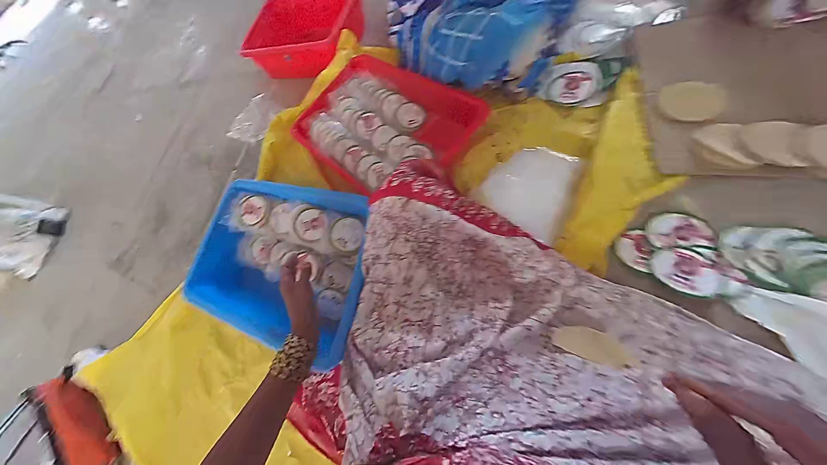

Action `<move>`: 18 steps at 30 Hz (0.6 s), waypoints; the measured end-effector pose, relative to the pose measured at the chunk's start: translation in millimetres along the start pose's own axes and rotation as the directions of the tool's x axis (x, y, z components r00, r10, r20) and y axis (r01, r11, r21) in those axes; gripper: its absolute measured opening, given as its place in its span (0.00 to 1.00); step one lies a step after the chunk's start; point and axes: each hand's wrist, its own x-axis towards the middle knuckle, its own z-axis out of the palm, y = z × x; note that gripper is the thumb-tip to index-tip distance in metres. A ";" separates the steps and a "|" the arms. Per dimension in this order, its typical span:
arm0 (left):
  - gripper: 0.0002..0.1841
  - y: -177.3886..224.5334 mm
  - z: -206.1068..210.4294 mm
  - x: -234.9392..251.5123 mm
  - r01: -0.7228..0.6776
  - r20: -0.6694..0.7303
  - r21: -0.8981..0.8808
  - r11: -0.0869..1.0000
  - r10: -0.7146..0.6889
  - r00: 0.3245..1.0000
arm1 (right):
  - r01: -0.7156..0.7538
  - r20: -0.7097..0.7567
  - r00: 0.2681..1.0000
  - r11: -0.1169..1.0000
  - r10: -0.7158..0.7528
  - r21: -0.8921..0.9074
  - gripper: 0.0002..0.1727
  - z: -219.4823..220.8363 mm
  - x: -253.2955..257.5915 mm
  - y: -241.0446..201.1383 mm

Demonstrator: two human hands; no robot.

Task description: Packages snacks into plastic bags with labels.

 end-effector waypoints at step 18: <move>0.32 68.0 385.7 -86.4 -0.854 0.995 0.095 0.512 -0.031 0.093 | -0.717 -0.016 0.684 0.669 0.729 -0.195 0.18 47.3 62.1 131.7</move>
